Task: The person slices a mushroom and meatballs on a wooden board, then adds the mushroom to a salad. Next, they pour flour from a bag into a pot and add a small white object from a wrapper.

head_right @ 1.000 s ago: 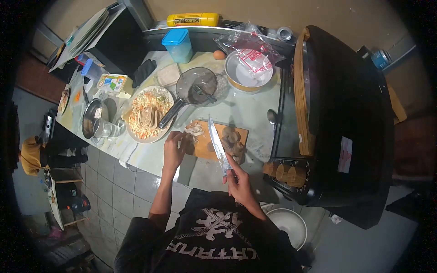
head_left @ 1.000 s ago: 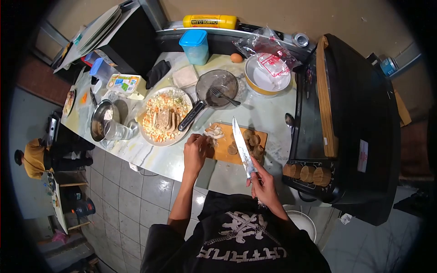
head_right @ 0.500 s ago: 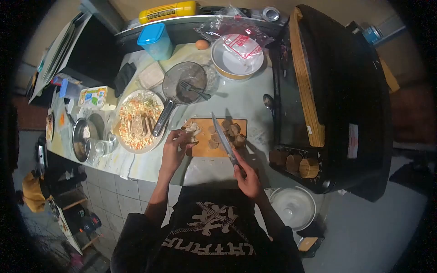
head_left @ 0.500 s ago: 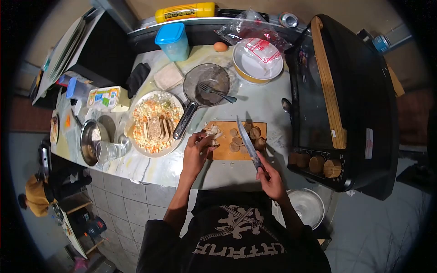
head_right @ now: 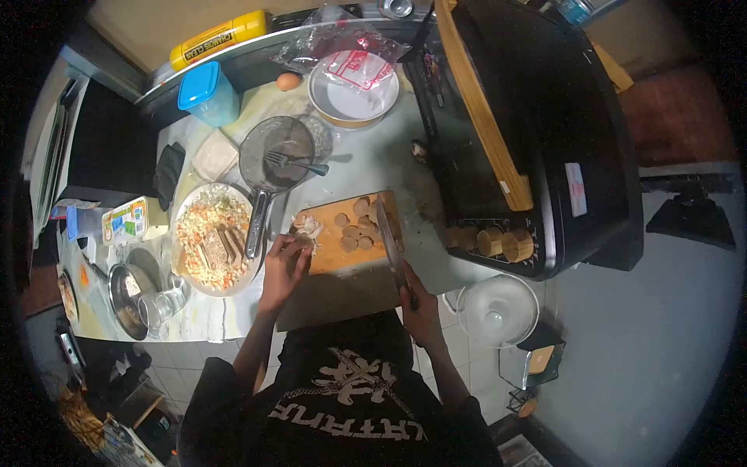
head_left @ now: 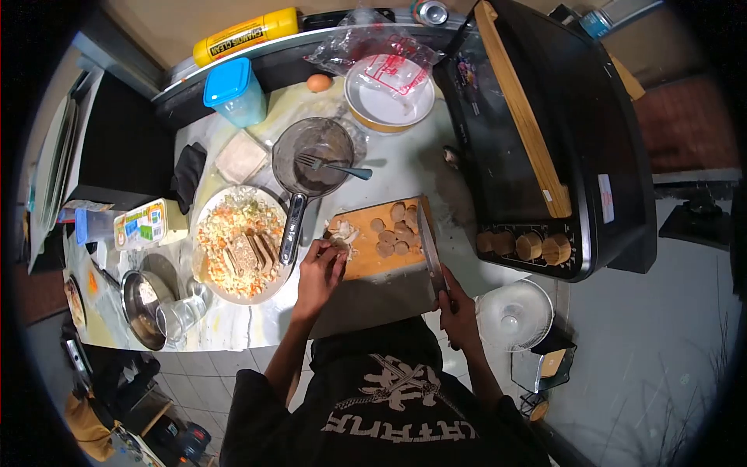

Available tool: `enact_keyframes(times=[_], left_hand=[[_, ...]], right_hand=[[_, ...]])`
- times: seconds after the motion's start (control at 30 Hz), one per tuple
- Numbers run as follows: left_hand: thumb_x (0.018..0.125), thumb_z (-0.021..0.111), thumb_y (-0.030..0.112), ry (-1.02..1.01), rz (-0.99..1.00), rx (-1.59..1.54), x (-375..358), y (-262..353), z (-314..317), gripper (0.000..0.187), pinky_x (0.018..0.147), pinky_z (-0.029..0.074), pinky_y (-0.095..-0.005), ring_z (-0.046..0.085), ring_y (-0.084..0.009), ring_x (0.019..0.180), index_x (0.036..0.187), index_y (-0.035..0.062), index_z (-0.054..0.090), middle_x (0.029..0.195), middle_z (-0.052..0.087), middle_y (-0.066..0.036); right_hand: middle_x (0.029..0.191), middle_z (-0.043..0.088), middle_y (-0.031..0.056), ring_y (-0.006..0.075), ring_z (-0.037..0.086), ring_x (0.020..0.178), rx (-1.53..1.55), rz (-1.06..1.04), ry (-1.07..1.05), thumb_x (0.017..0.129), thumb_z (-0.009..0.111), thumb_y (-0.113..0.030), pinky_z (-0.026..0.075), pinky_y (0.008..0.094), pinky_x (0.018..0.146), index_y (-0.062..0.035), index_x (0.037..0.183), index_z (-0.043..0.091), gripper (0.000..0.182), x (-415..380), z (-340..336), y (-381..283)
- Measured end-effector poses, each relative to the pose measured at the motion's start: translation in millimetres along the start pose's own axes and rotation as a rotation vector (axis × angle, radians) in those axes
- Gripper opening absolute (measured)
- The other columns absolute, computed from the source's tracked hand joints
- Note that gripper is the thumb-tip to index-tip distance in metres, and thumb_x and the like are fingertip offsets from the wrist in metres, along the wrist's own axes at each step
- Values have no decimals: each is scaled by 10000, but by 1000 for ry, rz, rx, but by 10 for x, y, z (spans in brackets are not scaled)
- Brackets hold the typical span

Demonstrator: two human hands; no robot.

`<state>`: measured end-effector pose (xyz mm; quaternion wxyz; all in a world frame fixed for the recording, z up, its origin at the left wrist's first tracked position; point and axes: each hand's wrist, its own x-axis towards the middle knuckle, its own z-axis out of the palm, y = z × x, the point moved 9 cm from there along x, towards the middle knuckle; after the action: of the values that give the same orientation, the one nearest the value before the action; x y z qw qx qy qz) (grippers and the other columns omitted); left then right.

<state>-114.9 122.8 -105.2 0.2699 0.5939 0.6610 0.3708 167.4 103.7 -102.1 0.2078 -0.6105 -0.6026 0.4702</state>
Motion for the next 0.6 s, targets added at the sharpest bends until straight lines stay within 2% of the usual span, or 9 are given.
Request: enact_keyframes(times=[0.1,0.17,0.3,0.37,0.43,0.53,0.6], left_hand=[[825,655,37,16,-16,-21,-13,22,-3,128,666,493,-365,613,-303,743,943,-13,647,926,555,-158],[806,668,37,123,-36,6,-36,37,-64,156,630,486,-340,605,-265,672,948,-20,639,899,559,-151],[790,686,43,144,-128,-21,-67,48,-60,163,623,479,-340,599,-243,638,932,-22,639,856,586,-143],[803,679,45,219,-136,-48,-93,-2,-37,136,628,477,-338,601,-227,648,917,-20,644,812,612,-140],[811,674,46,281,-152,-18,-106,-28,-8,123,620,476,-333,600,-228,646,909,-23,645,804,621,-142],[858,648,79,341,-150,19,-161,34,-54,113,581,469,-308,598,-206,634,890,-29,647,778,626,-136],[896,623,131,394,-243,-49,-172,46,-82,165,554,458,-305,596,-188,629,881,-32,647,764,622,-131]], right_hand=[[666,573,11,53,465,511,-68,-53,23,946,469,-63,420,212,485,-170,1451,354,529,4,-39,75],[670,575,16,52,476,528,11,-79,38,945,468,-62,420,209,491,-162,1451,352,528,38,-40,87],[663,553,29,68,496,586,70,-114,27,939,471,-67,426,217,554,-123,1451,344,530,196,-77,43],[658,544,29,76,497,602,72,-152,17,938,471,-69,427,223,580,-114,1453,337,534,295,-96,47],[655,528,26,81,498,631,90,-104,20,938,466,-76,424,233,624,-73,1455,310,540,386,-111,121],[655,501,18,73,454,595,155,-237,39,945,472,-55,413,229,582,-11,1435,308,518,501,-156,115],[657,495,17,70,441,584,111,-266,52,945,485,-55,406,225,566,-5,1422,328,505,540,-180,139]])
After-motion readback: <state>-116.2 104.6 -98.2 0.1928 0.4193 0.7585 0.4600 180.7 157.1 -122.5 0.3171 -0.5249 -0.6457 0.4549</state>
